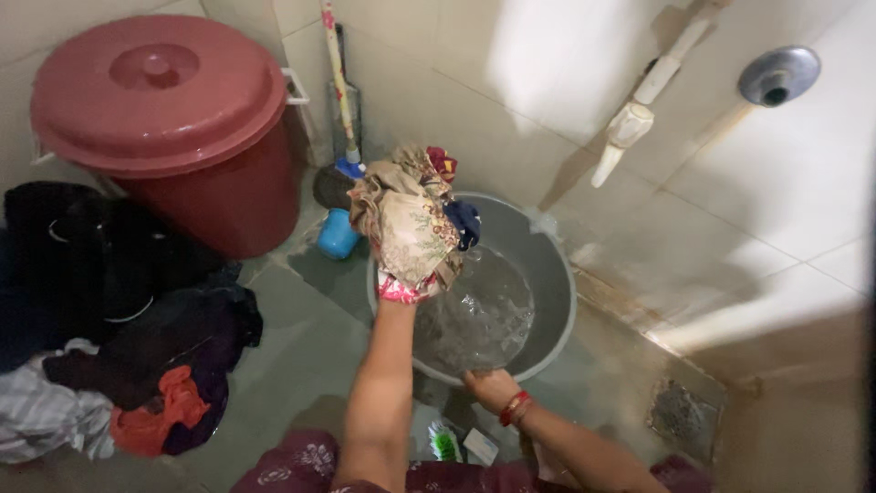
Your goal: The person washes clothes by hand in a grey basin filled with water. They scrub the garments, wring them out, add detergent from a packet, and continue agitating the clothes in the soapy water.
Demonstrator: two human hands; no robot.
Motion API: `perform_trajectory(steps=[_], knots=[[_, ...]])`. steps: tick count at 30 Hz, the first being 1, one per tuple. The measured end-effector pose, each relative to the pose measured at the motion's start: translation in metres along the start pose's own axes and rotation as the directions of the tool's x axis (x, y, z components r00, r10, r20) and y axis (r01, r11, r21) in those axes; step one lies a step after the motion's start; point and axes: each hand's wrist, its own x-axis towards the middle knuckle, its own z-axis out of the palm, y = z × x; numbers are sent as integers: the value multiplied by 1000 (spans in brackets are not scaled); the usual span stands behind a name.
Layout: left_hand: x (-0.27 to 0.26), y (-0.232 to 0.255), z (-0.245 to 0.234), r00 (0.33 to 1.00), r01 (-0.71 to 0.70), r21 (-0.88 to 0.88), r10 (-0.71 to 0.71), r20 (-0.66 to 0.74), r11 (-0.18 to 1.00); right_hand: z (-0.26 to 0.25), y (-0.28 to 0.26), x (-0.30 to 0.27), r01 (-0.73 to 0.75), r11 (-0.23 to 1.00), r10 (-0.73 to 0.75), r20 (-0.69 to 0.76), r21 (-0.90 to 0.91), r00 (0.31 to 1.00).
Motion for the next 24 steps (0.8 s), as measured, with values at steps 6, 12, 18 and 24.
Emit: perform_trajectory(steps=[6, 12, 18, 24], knots=[[-9, -14, 12, 995, 99, 16, -100, 16, 995, -64, -82, 16, 5, 975, 7, -51, 220, 999], [2, -12, 37, 989, 128, 33, -130, 73, 991, -152, -117, 25, -141, 960, 148, -14, 241, 989], [41, 23, 50, 992, 66, 61, -72, 106, 996, -210, -127, 19, -160, 905, 194, -47, 395, 980], [59, 74, 37, 995, -20, 77, 12, 103, 997, -255, -125, 13, -204, 853, 271, -72, 481, 960]])
